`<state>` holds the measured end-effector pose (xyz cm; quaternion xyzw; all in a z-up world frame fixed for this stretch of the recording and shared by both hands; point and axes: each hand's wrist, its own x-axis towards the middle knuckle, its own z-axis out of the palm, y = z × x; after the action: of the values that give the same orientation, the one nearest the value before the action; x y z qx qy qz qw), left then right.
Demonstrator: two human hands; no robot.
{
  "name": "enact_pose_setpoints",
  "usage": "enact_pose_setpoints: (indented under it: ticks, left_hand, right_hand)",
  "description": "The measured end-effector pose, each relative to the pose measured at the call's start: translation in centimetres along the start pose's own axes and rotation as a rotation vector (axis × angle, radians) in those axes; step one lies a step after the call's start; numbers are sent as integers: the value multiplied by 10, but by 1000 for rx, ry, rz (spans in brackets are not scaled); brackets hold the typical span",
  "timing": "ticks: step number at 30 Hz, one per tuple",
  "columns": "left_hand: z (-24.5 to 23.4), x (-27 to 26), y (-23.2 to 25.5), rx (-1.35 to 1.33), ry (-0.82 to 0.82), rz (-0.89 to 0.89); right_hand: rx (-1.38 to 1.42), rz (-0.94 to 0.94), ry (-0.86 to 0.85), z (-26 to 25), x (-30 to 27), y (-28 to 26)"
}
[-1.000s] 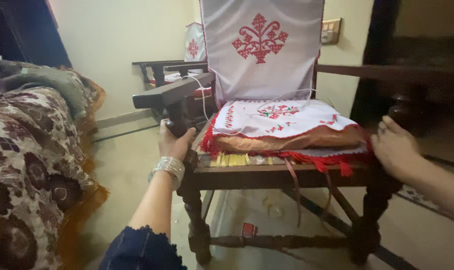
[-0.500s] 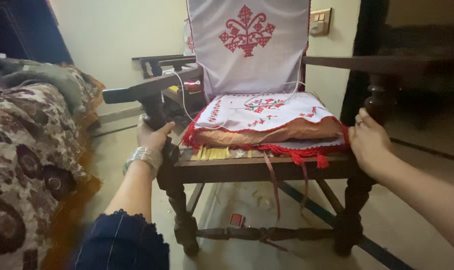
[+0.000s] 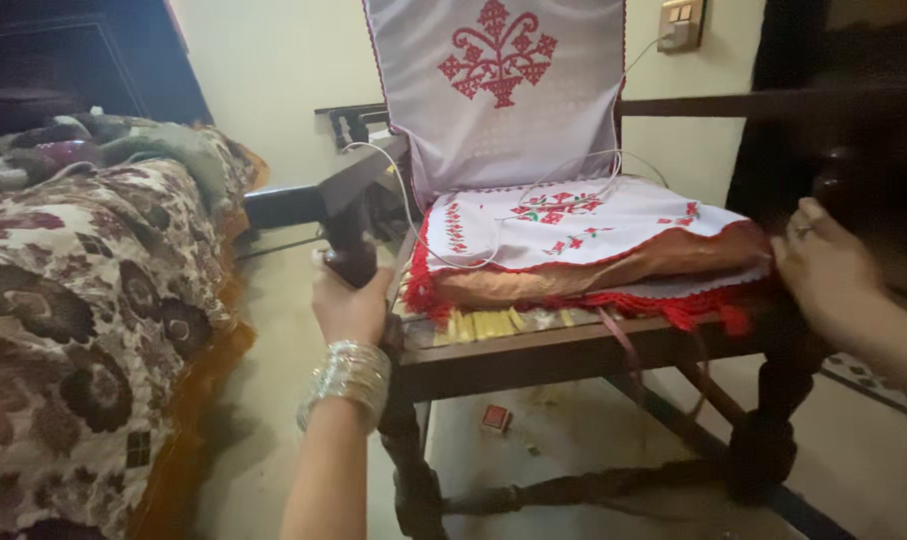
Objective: The person moves a wooden chair with embroidered cushions across the room, repositions it against a wall, and adjusts the cushions on the seat and backrest to align them neatly. The person uses both hands to lift and place the chair and to smooth the fabric covers.
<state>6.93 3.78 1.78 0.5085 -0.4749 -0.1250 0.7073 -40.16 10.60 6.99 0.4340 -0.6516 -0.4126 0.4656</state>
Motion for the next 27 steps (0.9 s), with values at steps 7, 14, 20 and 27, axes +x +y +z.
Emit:
enact_pose_setpoints:
  ticks: [7, 14, 20, 27]
  left_hand:
    - [-8, -5, 6, -28, 16, 125]
    - [-19, -11, 26, -24, -21, 46]
    - [-19, -12, 30, -16, -26, 16]
    - [-18, -13, 27, -13, -32, 20]
  right_hand:
    - [8, 53, -85, -26, -1, -3]
    - [87, -48, -159, -45, -19, 3]
    - [322, 123, -120, -55, -33, -23]
    - [548, 215, 87, -59, -10, 3]
